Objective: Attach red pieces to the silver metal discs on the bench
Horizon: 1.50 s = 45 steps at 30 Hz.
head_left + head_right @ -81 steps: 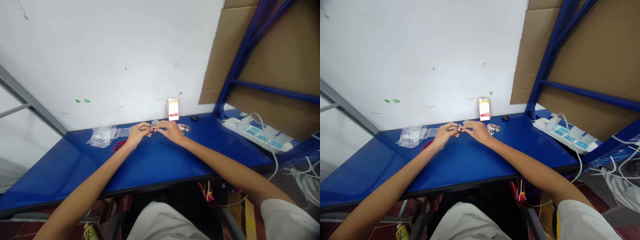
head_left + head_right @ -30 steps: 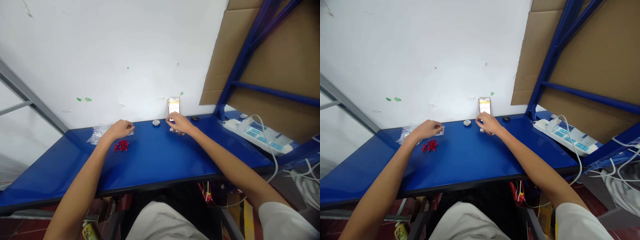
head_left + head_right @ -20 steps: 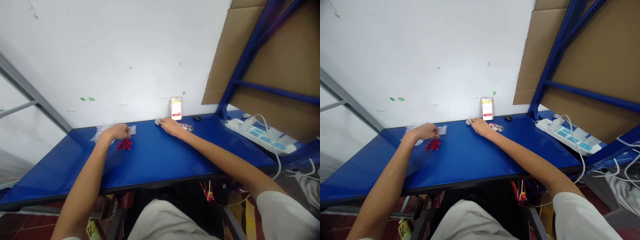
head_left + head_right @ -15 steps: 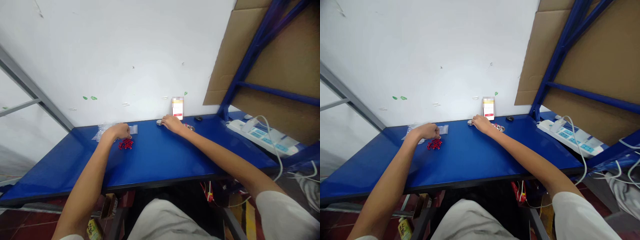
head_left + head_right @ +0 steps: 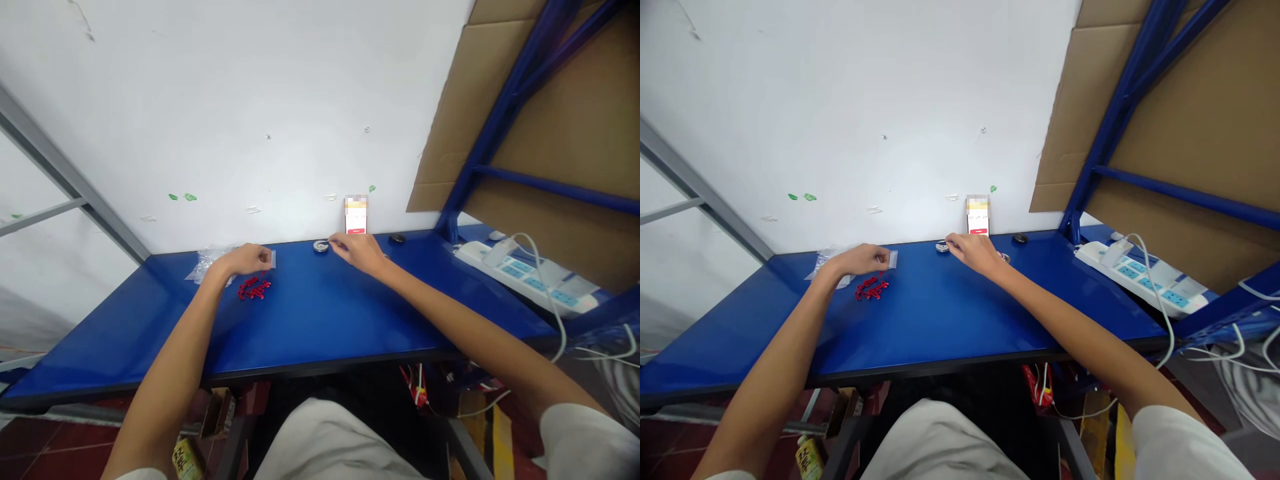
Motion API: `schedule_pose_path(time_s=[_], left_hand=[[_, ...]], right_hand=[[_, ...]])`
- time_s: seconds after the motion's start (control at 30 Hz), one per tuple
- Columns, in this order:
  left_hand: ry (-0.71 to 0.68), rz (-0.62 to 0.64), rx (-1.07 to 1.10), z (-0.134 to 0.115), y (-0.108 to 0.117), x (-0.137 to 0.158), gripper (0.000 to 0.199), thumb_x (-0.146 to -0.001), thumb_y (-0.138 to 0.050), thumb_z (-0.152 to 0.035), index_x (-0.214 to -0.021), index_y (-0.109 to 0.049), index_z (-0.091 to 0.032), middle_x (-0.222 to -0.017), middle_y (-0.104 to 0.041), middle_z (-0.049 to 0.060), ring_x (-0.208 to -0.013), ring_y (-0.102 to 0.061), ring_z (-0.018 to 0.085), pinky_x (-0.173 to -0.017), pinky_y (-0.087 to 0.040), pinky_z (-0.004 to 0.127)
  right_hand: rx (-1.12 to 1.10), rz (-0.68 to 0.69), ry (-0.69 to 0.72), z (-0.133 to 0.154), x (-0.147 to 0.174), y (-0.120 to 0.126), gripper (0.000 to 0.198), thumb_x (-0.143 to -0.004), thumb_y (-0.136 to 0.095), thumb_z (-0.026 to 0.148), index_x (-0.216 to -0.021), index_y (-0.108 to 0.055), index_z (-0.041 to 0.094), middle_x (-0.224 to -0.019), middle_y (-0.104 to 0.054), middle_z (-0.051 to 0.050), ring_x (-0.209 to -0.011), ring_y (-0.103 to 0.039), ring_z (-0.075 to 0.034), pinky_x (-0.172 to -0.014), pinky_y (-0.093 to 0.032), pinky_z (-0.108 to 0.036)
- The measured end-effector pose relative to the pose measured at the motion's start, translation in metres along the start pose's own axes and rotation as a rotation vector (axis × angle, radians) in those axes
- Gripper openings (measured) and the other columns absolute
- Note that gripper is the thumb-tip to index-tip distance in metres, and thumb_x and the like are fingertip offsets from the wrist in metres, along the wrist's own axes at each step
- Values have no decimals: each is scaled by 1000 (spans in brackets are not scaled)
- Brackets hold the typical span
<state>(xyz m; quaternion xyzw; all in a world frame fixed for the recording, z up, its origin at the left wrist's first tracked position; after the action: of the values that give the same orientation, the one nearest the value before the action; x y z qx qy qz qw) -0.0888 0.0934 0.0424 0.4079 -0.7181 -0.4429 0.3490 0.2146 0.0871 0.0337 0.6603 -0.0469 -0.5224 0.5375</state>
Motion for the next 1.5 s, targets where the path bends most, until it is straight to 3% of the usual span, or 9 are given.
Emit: schedule_pose_path(time_s=[0.17,0.27,0.37,0.6,1.07,1.17,1.27,1.4,1.5], left_hand=[[-181,-76,415,-26,5,3,13,-86,-66,-33,-90,-66,-21,-88,-78,6,-72,-71,18,-67,-54,28],[-305,-211,473,-45,1,-2,20,-88,-72,-36,-97,-71,-19,-88,-78,7,-77,-73,19,-72,-57,30],[-347,-375,475,-60,-10,-9,28,-90,-76,-40,-107,-76,-18,-96,-81,9,-84,-75,20,-74,-56,30],[-389,-518,223,-85,-42,-16,17,-96,-71,-33,-98,-83,-22,-93,-82,3,-76,-70,17,-73,-51,28],[-328,-597,1,-97,-55,-13,15,-95,-66,-22,-98,-81,-22,-90,-76,4,-77,-67,20,-73,-47,31],[-304,-578,119,-94,-55,-16,15,-94,-67,-26,-96,-81,-22,-90,-77,5,-77,-68,21,-74,-48,32],[-267,-527,353,-88,-56,-20,19,-94,-70,-37,-90,-81,-22,-87,-79,4,-76,-70,21,-73,-51,32],[-214,-426,783,-82,-61,-25,32,-83,-83,-48,-90,-80,-17,-80,-78,6,-68,-68,19,-67,-56,32],[-206,-364,952,-81,-64,-26,36,-76,-91,-48,-90,-80,-16,-82,-78,7,-69,-68,18,-68,-58,32]], right_hand=[[-456,73,-101,4,18,-12,16,-100,-67,25,-112,-76,27,-106,-84,-1,-95,-82,-22,-86,-65,-33],[-667,100,-100,5,18,-24,18,-95,-70,24,-111,-77,26,-109,-84,-1,-99,-82,-22,-96,-66,-37],[-743,110,-113,7,18,-29,19,-94,-72,25,-112,-78,25,-109,-84,-1,-101,-83,-22,-99,-66,-38],[-752,74,-76,21,22,-22,21,-97,-69,24,-116,-77,27,-109,-84,1,-102,-82,-21,-100,-66,-36],[-436,48,40,37,27,-18,26,-101,-67,19,-122,-78,29,-118,-82,-1,-107,-79,-22,-97,-61,-33],[-434,49,23,37,28,-20,30,-100,-67,19,-126,-77,31,-123,-81,-2,-112,-78,-24,-102,-61,-38],[-609,13,-41,33,26,-21,37,-99,-70,22,-135,-72,30,-121,-81,-5,-105,-80,-22,-98,-65,-39],[-785,-68,-88,30,22,-16,23,-97,-75,29,-119,-77,25,-111,-82,-7,-99,-81,-23,-93,-68,-38],[-817,-66,-72,32,20,-10,18,-96,-78,30,-113,-80,24,-107,-82,-7,-95,-81,-23,-92,-67,-38]])
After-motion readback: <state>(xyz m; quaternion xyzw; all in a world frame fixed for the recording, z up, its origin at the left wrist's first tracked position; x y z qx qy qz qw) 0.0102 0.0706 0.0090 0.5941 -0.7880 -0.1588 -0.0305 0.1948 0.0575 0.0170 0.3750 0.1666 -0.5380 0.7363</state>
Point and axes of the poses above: each hand's wrist, its own x-axis away from the middle knuckle, its own y-axis out of the back of the hand, z = x × y, the point moved 6 cm from there along -x, towards the middle knuckle
